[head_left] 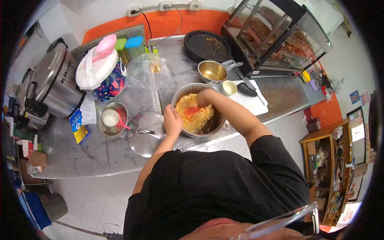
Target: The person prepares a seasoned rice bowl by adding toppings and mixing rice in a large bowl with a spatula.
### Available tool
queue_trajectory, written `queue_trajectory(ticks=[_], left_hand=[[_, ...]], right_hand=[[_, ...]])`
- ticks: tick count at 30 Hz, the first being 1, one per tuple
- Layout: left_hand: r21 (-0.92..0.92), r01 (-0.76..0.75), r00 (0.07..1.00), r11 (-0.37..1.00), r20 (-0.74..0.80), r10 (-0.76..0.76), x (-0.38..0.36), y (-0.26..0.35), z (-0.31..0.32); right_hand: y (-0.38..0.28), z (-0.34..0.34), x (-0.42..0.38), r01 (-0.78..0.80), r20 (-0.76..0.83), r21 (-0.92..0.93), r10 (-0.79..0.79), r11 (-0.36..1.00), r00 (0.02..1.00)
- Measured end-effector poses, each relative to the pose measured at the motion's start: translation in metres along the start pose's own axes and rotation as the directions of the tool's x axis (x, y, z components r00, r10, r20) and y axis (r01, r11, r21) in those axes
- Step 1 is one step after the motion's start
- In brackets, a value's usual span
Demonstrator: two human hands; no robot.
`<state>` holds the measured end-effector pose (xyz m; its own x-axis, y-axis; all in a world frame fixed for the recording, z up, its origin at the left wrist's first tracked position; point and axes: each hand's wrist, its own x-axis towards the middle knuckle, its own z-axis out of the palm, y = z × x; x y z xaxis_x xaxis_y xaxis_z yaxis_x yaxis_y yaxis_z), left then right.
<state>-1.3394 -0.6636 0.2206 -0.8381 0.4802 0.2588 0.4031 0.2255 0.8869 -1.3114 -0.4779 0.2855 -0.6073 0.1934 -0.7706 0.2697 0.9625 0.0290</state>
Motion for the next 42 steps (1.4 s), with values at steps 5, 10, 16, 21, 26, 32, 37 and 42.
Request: queue_trajectory(ticks=[5,10,16,21,26,32,37,42], left_hand=[[0.01,0.001,1.0,1.0,-0.024,0.0,0.0,0.001,0.002],[0.04,0.017,1.0,0.999,0.02,-0.018,0.005,0.006,-0.002],[0.002,-0.001,1.0,1.0,-0.017,0.001,0.001,0.006,-0.001],[0.002,0.015,1.0,1.0,0.011,-0.015,0.002,0.005,-0.002],[-0.008,0.006,1.0,1.0,-0.004,-0.006,0.0,0.005,-0.003],[-0.015,-0.004,1.0,1.0,-0.013,0.004,-0.001,0.004,-0.001],[-0.015,0.027,1.0,1.0,0.0,-0.027,0.0,0.007,-0.004],[-0.027,0.062,0.998,0.998,-0.028,-0.063,-0.002,0.004,0.001]], right_hand=[[0.008,-0.021,0.008,-0.085,-0.153,0.078,0.096,0.993,0.984],[-0.033,0.033,0.027,-0.167,-0.24,0.021,0.167,0.986,0.956],[-0.004,-0.001,-0.055,-0.281,-0.305,-0.161,0.223,0.946,0.926],[-0.01,0.055,-0.024,-0.317,-0.594,-0.087,0.206,0.944,0.777],[-0.043,0.058,-0.054,0.034,-0.641,0.061,0.014,0.998,0.768],[-0.034,0.08,-0.062,-0.03,-0.494,0.03,0.041,0.999,0.869],[0.013,0.06,-0.052,-0.233,-0.708,-0.127,0.077,0.964,0.702],[-0.025,0.097,-0.071,-0.058,-0.362,-0.115,0.012,0.992,0.932]])
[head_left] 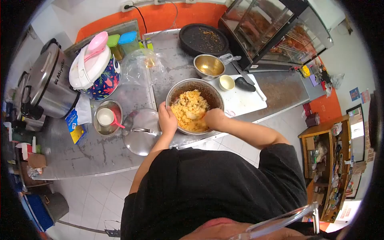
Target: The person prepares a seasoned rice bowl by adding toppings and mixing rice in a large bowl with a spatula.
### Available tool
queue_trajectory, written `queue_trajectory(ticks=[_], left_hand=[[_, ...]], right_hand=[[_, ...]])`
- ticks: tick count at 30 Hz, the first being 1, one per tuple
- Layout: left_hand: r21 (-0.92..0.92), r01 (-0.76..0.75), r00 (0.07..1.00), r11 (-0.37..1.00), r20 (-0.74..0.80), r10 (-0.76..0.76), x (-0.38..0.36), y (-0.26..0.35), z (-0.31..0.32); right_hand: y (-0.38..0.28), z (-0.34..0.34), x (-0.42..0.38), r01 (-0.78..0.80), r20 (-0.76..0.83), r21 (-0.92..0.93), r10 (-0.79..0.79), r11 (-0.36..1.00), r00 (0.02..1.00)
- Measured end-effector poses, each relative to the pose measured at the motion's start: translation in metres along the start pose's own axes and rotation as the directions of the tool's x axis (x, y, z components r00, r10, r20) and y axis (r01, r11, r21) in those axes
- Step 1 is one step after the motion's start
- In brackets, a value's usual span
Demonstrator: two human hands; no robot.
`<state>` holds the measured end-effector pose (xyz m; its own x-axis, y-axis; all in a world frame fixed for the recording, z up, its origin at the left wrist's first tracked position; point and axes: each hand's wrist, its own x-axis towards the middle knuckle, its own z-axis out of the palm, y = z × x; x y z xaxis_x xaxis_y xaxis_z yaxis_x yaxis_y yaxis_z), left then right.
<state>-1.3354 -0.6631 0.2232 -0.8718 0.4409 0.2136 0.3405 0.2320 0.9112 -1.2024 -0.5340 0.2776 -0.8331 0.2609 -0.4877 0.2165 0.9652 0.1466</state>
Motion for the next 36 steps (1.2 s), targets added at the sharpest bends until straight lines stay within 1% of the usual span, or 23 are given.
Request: queue_trajectory(ticks=[1,2,4,5,7,8,10,11,13,14,16,17,20,22,23,25,26,27,29,32,33,35,36], left_hand=[[-0.001,0.003,1.0,1.0,-0.003,-0.003,0.0,0.0,0.0],[0.009,-0.003,1.0,1.0,-0.014,0.003,-0.001,0.001,0.0],[0.021,-0.013,1.0,1.0,-0.019,0.013,-0.001,0.003,-0.001],[0.022,0.014,1.0,1.0,0.012,-0.014,-0.001,0.004,-0.004],[0.026,0.038,0.999,0.999,0.033,-0.039,0.001,0.003,-0.005],[0.026,0.03,0.999,0.999,0.031,-0.031,0.0,0.001,-0.004],[0.022,0.011,1.0,1.0,0.019,-0.011,0.0,-0.002,-0.002],[0.019,0.013,1.0,1.0,0.018,-0.013,0.0,-0.003,-0.002],[0.035,0.017,1.0,0.999,0.024,-0.018,0.0,0.0,-0.004],[0.045,0.021,0.999,0.999,0.029,-0.022,-0.001,0.001,-0.004],[0.028,0.007,1.0,1.0,0.028,-0.008,0.0,-0.006,-0.001],[0.01,-0.012,1.0,1.0,0.025,0.012,0.001,-0.009,0.001],[-0.012,-0.015,0.999,1.0,0.032,0.015,0.002,-0.001,-0.002],[-0.004,-0.008,0.999,1.0,0.034,0.008,0.002,-0.001,-0.002],[0.002,0.002,0.999,1.0,0.035,-0.002,0.002,-0.001,-0.003],[0.013,-0.013,0.999,1.0,0.04,0.012,0.0,-0.001,-0.004],[0.019,-0.023,0.999,1.0,0.028,0.023,0.002,0.0,-0.004],[0.014,-0.027,0.999,1.0,0.027,0.027,0.002,0.0,-0.003],[0.022,-0.029,1.0,0.999,-0.004,0.029,0.001,-0.002,-0.002],[-0.03,-0.013,0.999,0.999,0.047,0.015,0.002,-0.002,-0.004],[-0.029,-0.017,0.999,0.999,0.038,0.018,0.003,-0.001,-0.003],[0.015,-0.031,0.999,0.999,0.031,0.03,-0.005,-0.003,-0.003],[0.017,-0.04,0.999,0.999,0.03,0.039,-0.007,-0.004,-0.003]], right_hand=[[-0.01,-0.022,-0.011,0.117,0.034,0.046,-0.118,0.992,0.992],[-0.014,-0.015,0.001,0.117,0.038,0.046,-0.119,0.992,0.992],[-0.016,0.01,0.044,0.286,0.114,0.191,-0.31,0.939,0.944],[-0.011,0.009,0.065,0.221,0.155,0.329,-0.283,0.918,0.946],[0.0,-0.026,0.048,-0.05,0.202,0.78,-0.176,0.624,0.963],[0.009,-0.022,0.05,-0.045,0.199,0.78,-0.179,0.624,0.963],[0.029,-0.017,0.05,-0.221,0.248,0.963,-0.188,0.154,0.95],[0.04,-0.019,0.045,-0.223,0.251,0.962,-0.186,0.157,0.95],[0.05,-0.044,0.028,-0.101,0.138,0.921,-0.071,0.376,0.988],[0.053,-0.039,0.033,-0.104,0.141,0.92,-0.072,0.377,0.987],[0.045,-0.043,0.034,-0.005,-0.267,0.422,0.13,0.906,0.955],[0.028,-0.037,0.032,-0.184,-0.274,0.396,0.306,0.9,0.912],[-0.009,0.004,0.062,-0.303,-0.131,0.328,0.361,0.895,0.923],[-0.012,-0.008,0.056,-0.149,0.051,0.29,0.14,0.945,0.989],[0.003,-0.015,0.058,-0.03,0.137,0.169,0.006,0.985,0.991],[0.016,-0.064,0.038,0.021,0.241,0.12,-0.05,0.993,0.969],[0.017,-0.073,0.036,-0.101,0.223,0.186,0.058,0.977,0.973],[0.01,-0.067,0.039,-0.105,0.22,0.183,0.063,0.977,0.973],[-0.019,-0.034,0.049,-0.127,-0.107,0.379,0.18,0.916,0.978],[-0.039,0.012,0.057,-0.017,-0.05,0.323,0.035,0.946,0.998],[-0.03,-0.001,0.053,-0.011,-0.057,0.319,0.031,0.948,0.998],[-0.005,-0.044,0.028,0.115,0.174,0.095,-0.13,0.989,0.976],[0.003,-0.053,0.023,0.114,0.165,0.096,-0.128,0.989,0.978]])
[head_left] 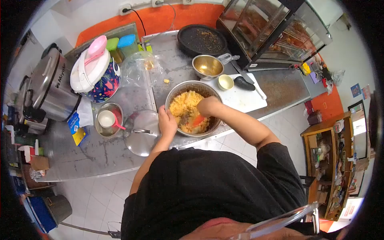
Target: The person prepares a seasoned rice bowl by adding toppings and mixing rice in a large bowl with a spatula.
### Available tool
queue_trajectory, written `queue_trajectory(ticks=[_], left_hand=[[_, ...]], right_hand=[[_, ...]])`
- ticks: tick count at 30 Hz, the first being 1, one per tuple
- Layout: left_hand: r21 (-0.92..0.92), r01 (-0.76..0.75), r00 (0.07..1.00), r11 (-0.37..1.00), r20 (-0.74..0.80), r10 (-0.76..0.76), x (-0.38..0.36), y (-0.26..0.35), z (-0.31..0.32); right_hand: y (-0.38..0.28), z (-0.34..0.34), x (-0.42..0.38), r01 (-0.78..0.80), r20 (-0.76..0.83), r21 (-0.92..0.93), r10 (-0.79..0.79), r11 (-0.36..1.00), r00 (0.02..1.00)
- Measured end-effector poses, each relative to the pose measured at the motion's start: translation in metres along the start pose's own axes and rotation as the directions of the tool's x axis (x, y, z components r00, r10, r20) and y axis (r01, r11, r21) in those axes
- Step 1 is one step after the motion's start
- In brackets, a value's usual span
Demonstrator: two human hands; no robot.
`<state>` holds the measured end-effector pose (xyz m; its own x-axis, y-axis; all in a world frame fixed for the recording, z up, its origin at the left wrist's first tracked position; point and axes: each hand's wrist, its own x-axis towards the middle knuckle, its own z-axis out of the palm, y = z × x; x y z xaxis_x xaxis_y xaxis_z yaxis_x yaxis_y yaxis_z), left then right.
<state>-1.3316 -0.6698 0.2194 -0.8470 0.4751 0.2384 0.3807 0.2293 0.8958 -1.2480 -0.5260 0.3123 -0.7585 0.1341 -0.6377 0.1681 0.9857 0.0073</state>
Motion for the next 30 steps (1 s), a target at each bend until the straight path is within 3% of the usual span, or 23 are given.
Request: queue_trajectory(ticks=[2,3,5,9,11,13,14,16,17,19,20,21,22,23,24,26,27,29,30], left_hand=[[-0.011,0.034,0.999,0.999,0.021,-0.034,-0.005,-0.001,0.0],[-0.01,0.029,0.999,1.0,0.018,-0.029,-0.006,0.001,-0.001],[0.01,0.015,0.999,1.0,0.042,-0.015,-0.007,0.004,-0.004],[0.029,-0.012,0.999,1.0,0.045,0.01,-0.003,-0.002,-0.002],[0.042,-0.027,0.998,0.999,0.055,0.024,-0.004,-0.003,-0.001],[0.016,-0.066,0.998,0.998,0.013,0.066,0.001,-0.014,0.001],[-0.029,-0.007,0.997,1.0,0.083,0.009,0.01,-0.023,-0.001],[-0.064,0.1,0.977,0.993,0.196,-0.086,0.028,-0.012,-0.011],[-0.057,0.098,0.974,0.994,0.212,-0.084,0.038,-0.014,-0.011],[-0.032,0.199,0.897,0.979,0.409,-0.169,0.069,-0.016,-0.009],[0.114,0.045,0.898,0.993,0.43,-0.09,0.088,-0.02,-0.003],[0.112,0.038,0.896,0.993,0.436,-0.084,0.104,-0.028,0.005],[0.171,-0.235,0.896,0.957,0.42,0.144,0.118,-0.037,0.014],[0.228,-0.485,0.832,0.844,0.419,0.365,0.129,-0.047,0.023],[0.222,-0.487,0.827,0.845,0.427,0.365,0.139,-0.05,0.033],[0.397,-0.636,0.761,0.661,0.463,0.455,0.15,-0.055,0.05],[0.386,-0.638,0.757,0.666,0.474,0.45,0.154,-0.058,0.058],[0.512,-0.557,0.791,0.653,0.567,0.23,0.161,-0.064,0.068],[0.531,-0.559,0.786,0.636,0.584,0.203,0.164,-0.064,0.069]], right_hand=[[0.01,-0.013,-0.007,-0.394,-0.123,-0.011,0.389,0.919,0.913],[0.014,-0.006,0.003,-0.393,-0.129,-0.011,0.389,0.919,0.912],[0.015,0.021,0.03,-0.371,-0.514,0.043,0.339,0.928,0.788],[-0.006,0.037,0.03,-0.061,-0.521,0.06,0.083,0.996,0.849],[-0.025,0.02,-0.014,0.064,-0.416,0.012,-0.053,0.998,0.908],[-0.036,0.013,-0.045,0.074,-0.294,0.005,-0.069,0.997,0.953],[-0.028,0.013,-0.045,0.064,-0.302,0.007,-0.059,0.998,0.951],[-0.012,0.018,-0.045,-0.023,-0.135,0.101,0.037,0.995,0.99],[0.008,0.013,-0.041,-0.002,-0.059,0.028,0.004,1.0,0.998],[0.037,0.02,-0.019,-0.215,-0.267,0.108,0.237,0.971,0.934],[0.044,0.022,-0.014,-0.224,-0.274,0.115,0.248,0.968,0.929],[0.045,0.019,-0.015,-0.25,-0.352,0.107,0.271,0.962,0.896],[0.044,0.018,-0.017,-0.274,-0.422,0.103,0.291,0.956,0.858],[0.04,0.018,-0.019,-0.279,-0.416,0.111,0.299,0.954,0.858],[0.034,0.017,-0.023,-0.316,-0.418,0.156,0.352,0.936,0.837],[0.022,0.021,-0.028,-0.36,-0.395,0.262,0.44,0.895,0.806],[0.017,0.024,-0.031,-0.368,-0.381,0.269,0.449,0.89,0.808],[0.009,0.029,-0.038,-0.331,-0.31,0.341,0.437,0.88,0.844],[0.007,0.028,-0.044,-0.309,-0.217,0.354,0.399,0.883,0.891]])
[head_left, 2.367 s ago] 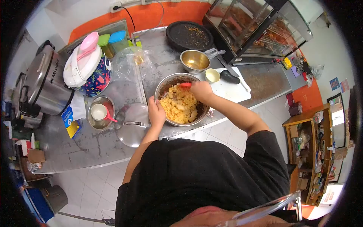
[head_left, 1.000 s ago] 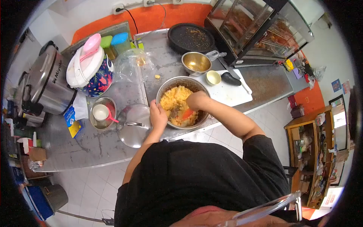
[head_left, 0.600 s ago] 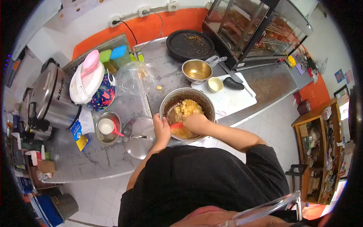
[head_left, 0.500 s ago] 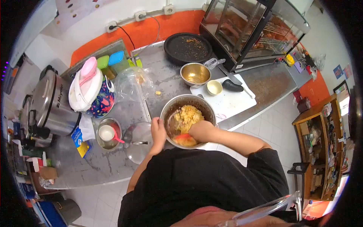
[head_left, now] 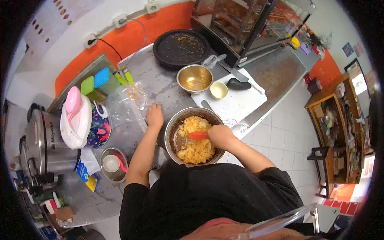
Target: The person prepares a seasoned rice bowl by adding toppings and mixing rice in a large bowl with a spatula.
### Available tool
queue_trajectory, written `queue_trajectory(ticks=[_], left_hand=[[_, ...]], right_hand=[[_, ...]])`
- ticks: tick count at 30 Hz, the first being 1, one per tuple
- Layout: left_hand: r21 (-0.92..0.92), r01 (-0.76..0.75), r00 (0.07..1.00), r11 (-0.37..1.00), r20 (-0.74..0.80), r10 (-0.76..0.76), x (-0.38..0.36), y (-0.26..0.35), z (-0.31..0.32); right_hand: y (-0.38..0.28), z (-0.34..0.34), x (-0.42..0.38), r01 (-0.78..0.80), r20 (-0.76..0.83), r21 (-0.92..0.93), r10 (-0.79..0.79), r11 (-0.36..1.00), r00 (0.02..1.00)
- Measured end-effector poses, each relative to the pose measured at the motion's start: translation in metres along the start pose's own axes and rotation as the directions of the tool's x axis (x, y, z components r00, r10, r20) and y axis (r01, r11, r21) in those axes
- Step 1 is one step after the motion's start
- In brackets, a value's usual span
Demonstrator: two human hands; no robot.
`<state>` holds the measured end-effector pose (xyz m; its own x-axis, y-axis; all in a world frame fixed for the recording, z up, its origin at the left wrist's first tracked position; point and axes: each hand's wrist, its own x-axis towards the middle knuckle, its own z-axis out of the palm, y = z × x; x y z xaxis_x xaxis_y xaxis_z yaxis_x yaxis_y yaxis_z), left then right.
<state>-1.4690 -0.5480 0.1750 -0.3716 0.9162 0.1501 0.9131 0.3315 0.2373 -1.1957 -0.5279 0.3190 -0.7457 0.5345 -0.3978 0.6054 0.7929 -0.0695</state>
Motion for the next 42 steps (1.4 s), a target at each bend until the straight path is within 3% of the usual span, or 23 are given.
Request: queue_trajectory(ticks=[5,6,7,8,12,14,15,16,17,18,19,21,25,26,27,28,29,31,33,34,36,38,42], left_hand=[[-0.062,0.005,1.0,0.998,-0.026,-0.006,-0.007,-0.008,0.001],[-0.458,0.166,0.985,0.873,0.026,-0.173,-0.008,-0.01,-0.001],[-0.761,0.294,0.943,0.579,0.134,-0.303,-0.012,-0.011,-0.003],[-0.89,0.348,0.905,0.293,0.237,-0.354,-0.017,-0.014,-0.007],[-0.915,0.141,0.956,0.378,0.027,-0.291,-0.058,0.047,-0.093],[-0.807,-0.04,0.992,0.589,0.04,0.121,-0.081,0.071,-0.107],[-0.805,-0.037,0.993,0.592,0.036,0.112,-0.091,0.079,-0.107],[-0.545,-0.194,0.978,0.816,-0.177,0.113,-0.1,0.087,-0.107],[-0.199,-0.267,0.913,0.943,-0.366,0.181,-0.108,0.092,-0.107],[-0.179,-0.181,0.92,0.967,-0.38,0.102,-0.116,0.093,-0.096],[-0.18,-0.173,0.918,0.968,-0.386,0.093,-0.12,0.088,-0.08],[-0.607,0.07,0.921,0.792,-0.266,-0.285,-0.124,0.078,-0.054],[-0.668,0.248,0.917,0.702,-0.073,-0.393,-0.126,0.079,-0.064],[-0.615,0.142,0.903,0.776,-0.24,-0.356,-0.125,0.076,-0.052],[-0.616,0.149,0.9,0.774,-0.24,-0.364,-0.127,0.076,-0.055],[-0.608,0.189,0.91,0.771,-0.188,-0.371,-0.128,0.078,-0.06],[-0.6,0.225,0.915,0.768,-0.141,-0.379,-0.126,0.079,-0.064],[-0.598,0.227,0.914,0.769,-0.143,-0.381,-0.124,0.079,-0.064],[-0.59,0.236,0.914,0.772,-0.134,-0.382,-0.126,0.079,-0.065],[-0.599,0.23,0.91,0.767,-0.147,-0.388,-0.125,0.08,-0.066],[-0.611,0.237,0.902,0.755,-0.151,-0.405,-0.128,0.082,-0.064],[-0.64,0.209,0.873,0.739,-0.219,-0.436,-0.127,0.083,-0.06],[-0.679,0.221,0.859,0.7,-0.205,-0.47,-0.129,0.087,-0.065]], right_hand=[[0.005,0.018,-0.019,0.015,-0.079,0.234,0.003,0.972,0.997],[0.008,0.014,-0.022,-0.005,-0.1,0.242,0.03,0.97,0.995],[0.01,0.013,-0.023,-0.023,-0.125,0.252,0.056,0.968,0.991],[0.012,0.014,-0.026,-0.018,-0.221,0.316,0.092,0.948,0.971],[0.017,0.001,-0.02,-0.039,-0.262,0.21,0.095,0.977,0.96],[0.0,-0.013,-0.008,-0.117,-0.21,0.05,0.125,0.992,0.97],[-0.008,-0.006,0.007,-0.14,-0.183,0.01,0.14,0.99,0.973],[-0.017,0.009,0.024,-0.165,-0.159,-0.032,0.158,0.986,0.975],[-0.026,0.027,0.031,-0.076,-0.343,0.029,0.081,0.997,0.936],[-0.033,0.04,0.036,0.038,-0.262,-0.02,-0.042,0.999,0.964],[-0.04,0.03,0.025,0.045,-0.263,-0.029,-0.051,0.999,0.963],[-0.053,0.014,0.003,0.293,0.035,-0.028,-0.292,0.956,0.956],[-0.045,0.001,-0.035,0.418,0.155,-0.061,-0.405,0.906,0.901],[-0.036,0.007,-0.021,0.399,0.236,-0.181,-0.354,0.899,0.905],[-0.033,-0.008,-0.015,0.358,0.284,-0.245,-0.286,0.901,0.915],[-0.029,-0.018,-0.003,0.283,0.282,-0.131,-0.238,0.95,0.929],[-0.012,0.009,0.032,0.251,0.164,-0.304,-0.209,0.919,0.964],[-0.011,-0.006,0.049,0.149,0.057,-0.287,-0.139,0.946,0.989],[-0.001,0.002,0.062,0.233,-0.192,-0.559,-0.398,0.796,0.897],[-0.001,0.009,0.058,0.206,-0.194,-0.522,-0.351,0.828,0.916],[0.003,0.027,0.041,0.171,0.067,-0.578,-0.162,0.798,0.985],[0.005,0.049,0.022,0.207,0.197,-0.461,-0.128,0.863,0.972],[-0.022,0.018,0.01,0.442,0.396,-0.199,-0.34,0.875,0.853]])
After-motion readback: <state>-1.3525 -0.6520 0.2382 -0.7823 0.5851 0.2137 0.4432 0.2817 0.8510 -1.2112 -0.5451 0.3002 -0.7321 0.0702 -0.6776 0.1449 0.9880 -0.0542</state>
